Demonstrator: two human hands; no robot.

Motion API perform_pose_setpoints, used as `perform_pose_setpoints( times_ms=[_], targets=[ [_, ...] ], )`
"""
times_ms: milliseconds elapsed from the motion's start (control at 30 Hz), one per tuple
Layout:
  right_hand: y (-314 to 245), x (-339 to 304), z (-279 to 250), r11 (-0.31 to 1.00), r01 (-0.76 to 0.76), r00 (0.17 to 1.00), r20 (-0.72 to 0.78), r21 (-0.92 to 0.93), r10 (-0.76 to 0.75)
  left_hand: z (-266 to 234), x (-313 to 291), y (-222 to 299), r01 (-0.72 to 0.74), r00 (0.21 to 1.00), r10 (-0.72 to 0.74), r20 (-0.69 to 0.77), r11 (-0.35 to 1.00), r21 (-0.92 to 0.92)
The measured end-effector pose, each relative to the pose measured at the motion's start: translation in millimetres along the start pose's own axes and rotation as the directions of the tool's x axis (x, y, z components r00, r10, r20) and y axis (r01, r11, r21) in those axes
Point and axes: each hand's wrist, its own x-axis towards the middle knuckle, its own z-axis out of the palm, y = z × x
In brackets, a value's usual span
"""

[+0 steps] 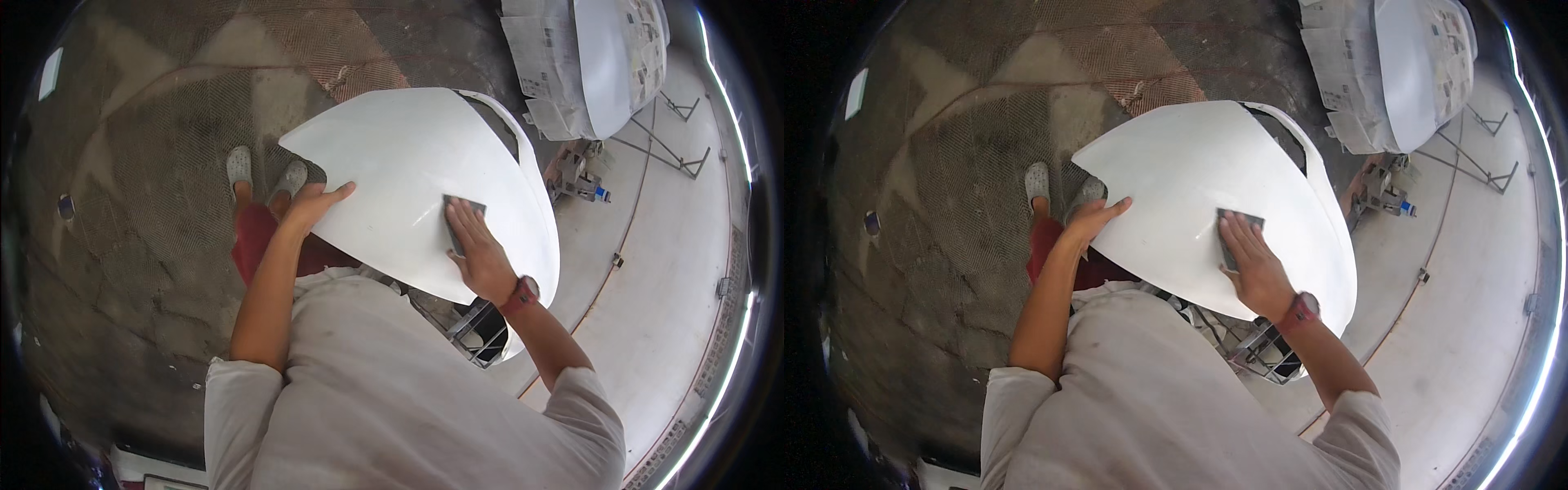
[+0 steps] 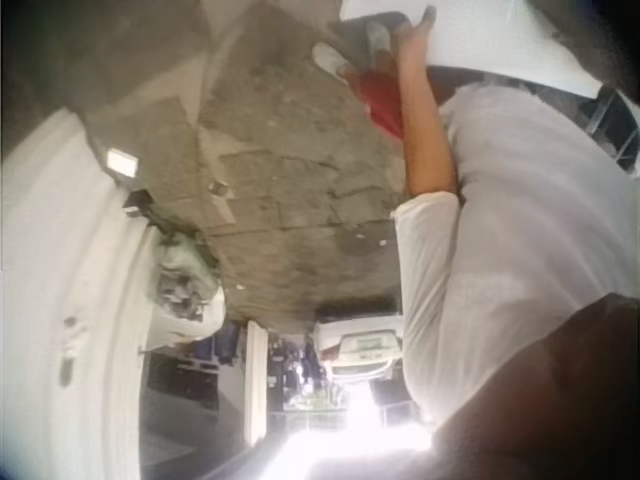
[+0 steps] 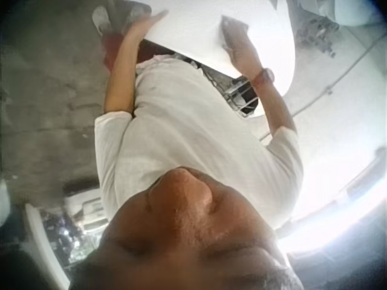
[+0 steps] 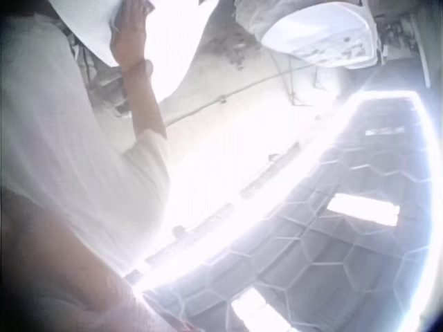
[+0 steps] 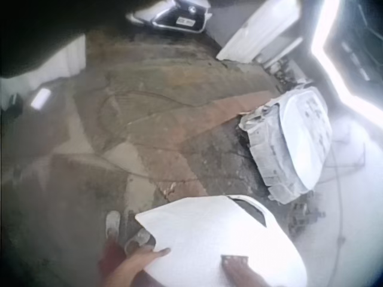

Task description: The person sands a white car bumper with a sanding block, then uses a heat gun to apply heat to the surface. The person moves around the workshop, plugs in the heat gun, and continues heating the bumper before placing the tool in a box.

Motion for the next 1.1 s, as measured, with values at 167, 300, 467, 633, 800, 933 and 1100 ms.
perform_pose_setpoints(
  times_ms=[167,300,467,633,800,933,1100],
  targets=[
    [20,72,8,0.997,0.057,0.996,-0.065,-0.044,-0.060,-10,-16,10,0.009,0.998,-0.006,-0.063,0.999,0.052],
    [-11,92,-7,0.975,0.183,0.974,0.157,-0.127,-0.162,-10,22,-11,-0.078,0.992,0.086,0.095,0.993,-0.090],
    [-16,67,-19,0.964,0.252,0.931,0.290,-0.079,-0.220,-16,26,-27,-0.119,0.991,0.116,0.071,0.992,0.044],
    [-18,219,33,0.980,0.056,0.835,0.547,-0.193,0.060,-27,16,-27,-0.149,0.965,0.147,0.218,0.989,-0.007],
    [-11,190,15,0.966,0.185,0.787,0.616,-0.180,-0.036,-15,26,-37,-0.191,0.980,0.190,0.061,0.981,0.027],
    [-33,192,0,0.971,0.181,0.766,0.641,-0.158,-0.038,-20,12,-19,-0.209,0.978,0.208,0.031,0.977,0.046],
    [-20,251,84,0.959,0.172,0.701,0.712,-0.226,0.042,-16,27,-41,-0.207,0.972,0.203,0.122,0.978,0.020]
  ],
)
